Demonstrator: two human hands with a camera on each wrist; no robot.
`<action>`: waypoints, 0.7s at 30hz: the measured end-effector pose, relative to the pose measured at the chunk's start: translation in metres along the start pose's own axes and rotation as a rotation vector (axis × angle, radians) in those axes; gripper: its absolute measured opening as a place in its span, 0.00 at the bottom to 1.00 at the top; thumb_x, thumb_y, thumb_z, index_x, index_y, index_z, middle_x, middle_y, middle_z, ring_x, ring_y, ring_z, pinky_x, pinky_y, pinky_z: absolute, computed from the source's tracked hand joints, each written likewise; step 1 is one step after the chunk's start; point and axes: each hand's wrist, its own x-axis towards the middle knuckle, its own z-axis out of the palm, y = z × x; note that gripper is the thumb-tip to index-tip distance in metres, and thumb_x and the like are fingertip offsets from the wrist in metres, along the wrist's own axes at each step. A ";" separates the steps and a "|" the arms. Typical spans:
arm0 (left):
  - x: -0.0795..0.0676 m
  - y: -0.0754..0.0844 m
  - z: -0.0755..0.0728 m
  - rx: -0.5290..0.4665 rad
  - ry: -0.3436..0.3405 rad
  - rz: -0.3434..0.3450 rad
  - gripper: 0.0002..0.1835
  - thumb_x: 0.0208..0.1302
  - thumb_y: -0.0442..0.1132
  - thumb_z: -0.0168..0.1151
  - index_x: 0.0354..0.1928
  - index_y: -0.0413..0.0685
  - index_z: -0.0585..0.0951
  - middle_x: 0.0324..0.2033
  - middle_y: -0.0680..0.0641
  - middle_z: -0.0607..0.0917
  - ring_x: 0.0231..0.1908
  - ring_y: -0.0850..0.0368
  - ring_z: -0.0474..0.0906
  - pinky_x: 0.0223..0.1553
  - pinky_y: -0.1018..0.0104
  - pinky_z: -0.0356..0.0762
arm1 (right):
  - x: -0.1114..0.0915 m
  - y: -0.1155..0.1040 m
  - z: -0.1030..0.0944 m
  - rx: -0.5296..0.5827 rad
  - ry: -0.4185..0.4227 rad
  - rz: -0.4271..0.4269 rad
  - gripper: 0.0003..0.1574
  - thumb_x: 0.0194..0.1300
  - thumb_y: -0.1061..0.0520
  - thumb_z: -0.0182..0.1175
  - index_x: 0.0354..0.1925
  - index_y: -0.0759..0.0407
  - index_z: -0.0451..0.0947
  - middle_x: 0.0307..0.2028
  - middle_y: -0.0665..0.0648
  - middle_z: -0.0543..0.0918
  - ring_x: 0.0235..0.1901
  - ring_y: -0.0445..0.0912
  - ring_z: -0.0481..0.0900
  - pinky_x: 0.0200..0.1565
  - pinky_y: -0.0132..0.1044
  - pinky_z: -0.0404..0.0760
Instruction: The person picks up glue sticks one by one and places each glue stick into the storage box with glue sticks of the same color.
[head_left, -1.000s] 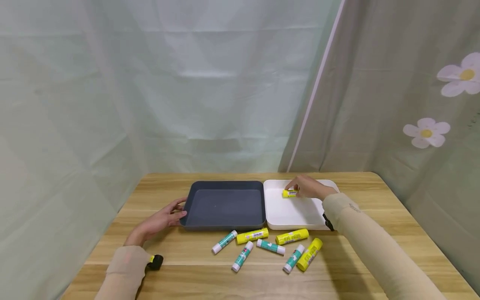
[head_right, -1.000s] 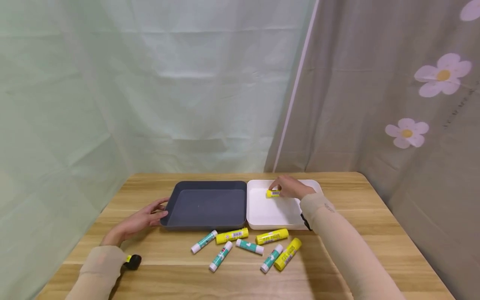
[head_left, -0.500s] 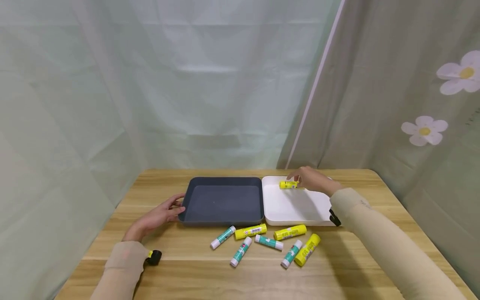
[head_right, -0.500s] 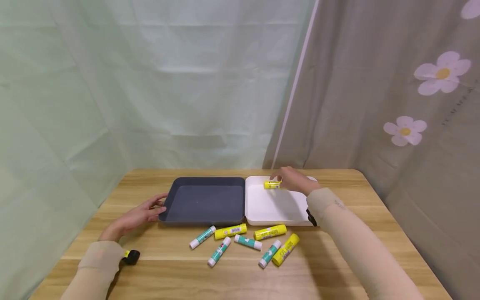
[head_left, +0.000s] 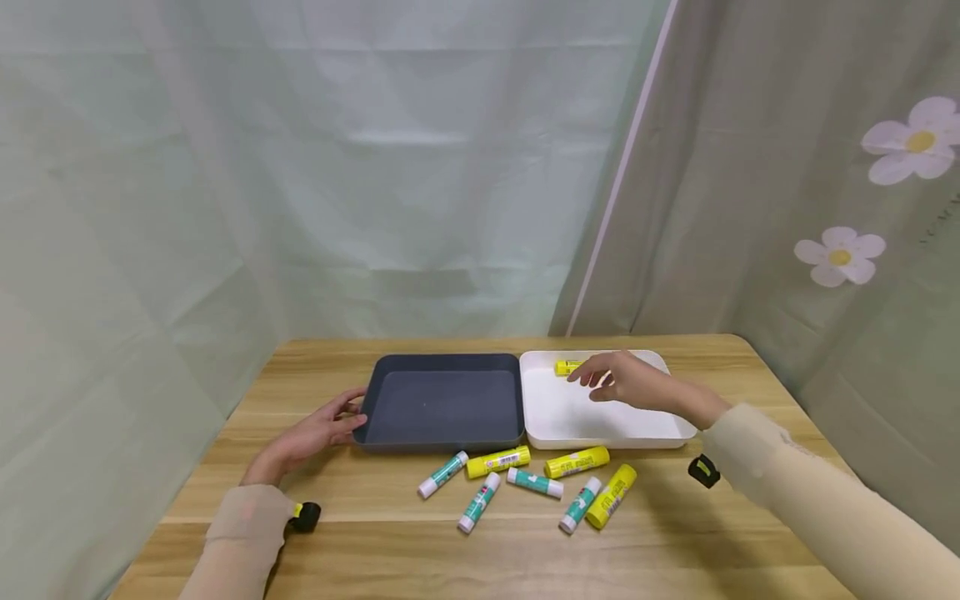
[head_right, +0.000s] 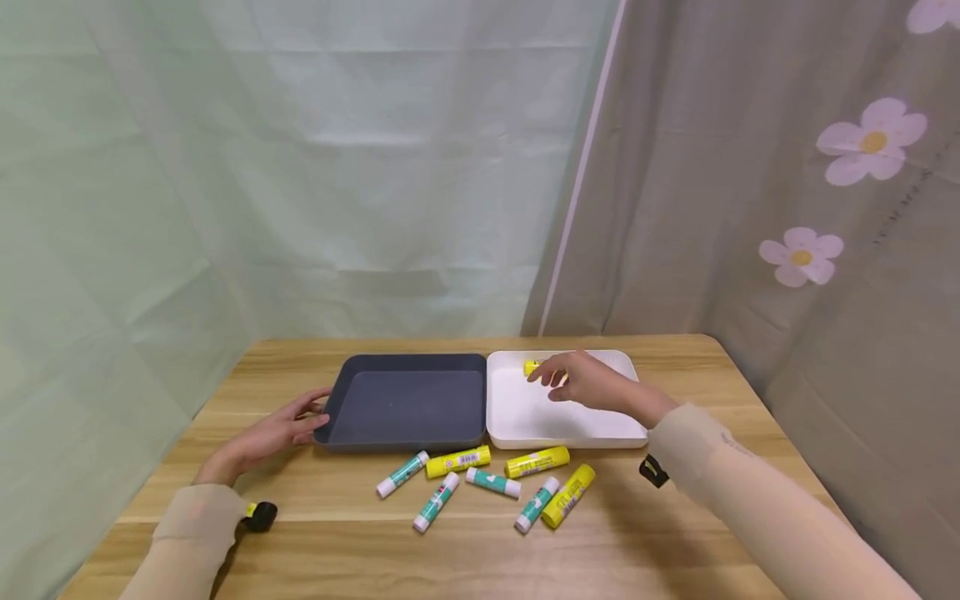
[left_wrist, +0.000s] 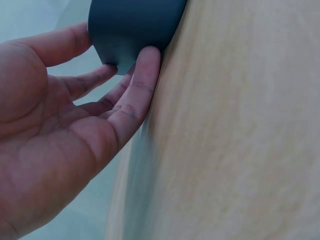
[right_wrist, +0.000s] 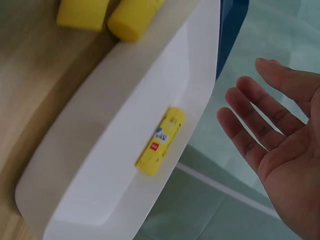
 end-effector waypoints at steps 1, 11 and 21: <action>0.000 0.000 0.000 0.001 0.001 -0.002 0.39 0.83 0.45 0.53 0.83 0.43 0.46 0.72 0.28 0.55 0.69 0.31 0.65 0.67 0.42 0.72 | -0.003 -0.003 0.003 0.007 -0.009 -0.012 0.20 0.67 0.69 0.68 0.56 0.59 0.85 0.48 0.54 0.86 0.47 0.55 0.84 0.47 0.42 0.87; -0.002 -0.003 0.000 -0.005 -0.005 -0.001 0.39 0.83 0.44 0.52 0.83 0.43 0.45 0.73 0.27 0.54 0.69 0.30 0.65 0.67 0.41 0.72 | -0.020 -0.022 0.027 -0.007 -0.079 -0.104 0.19 0.68 0.65 0.69 0.56 0.54 0.86 0.46 0.51 0.87 0.47 0.53 0.83 0.45 0.38 0.84; -0.001 -0.004 0.000 -0.007 -0.007 0.007 0.39 0.82 0.45 0.53 0.83 0.43 0.46 0.72 0.27 0.55 0.69 0.31 0.66 0.66 0.42 0.73 | -0.034 -0.034 0.038 0.015 -0.134 -0.120 0.18 0.68 0.64 0.69 0.55 0.58 0.86 0.46 0.53 0.87 0.47 0.44 0.81 0.51 0.44 0.85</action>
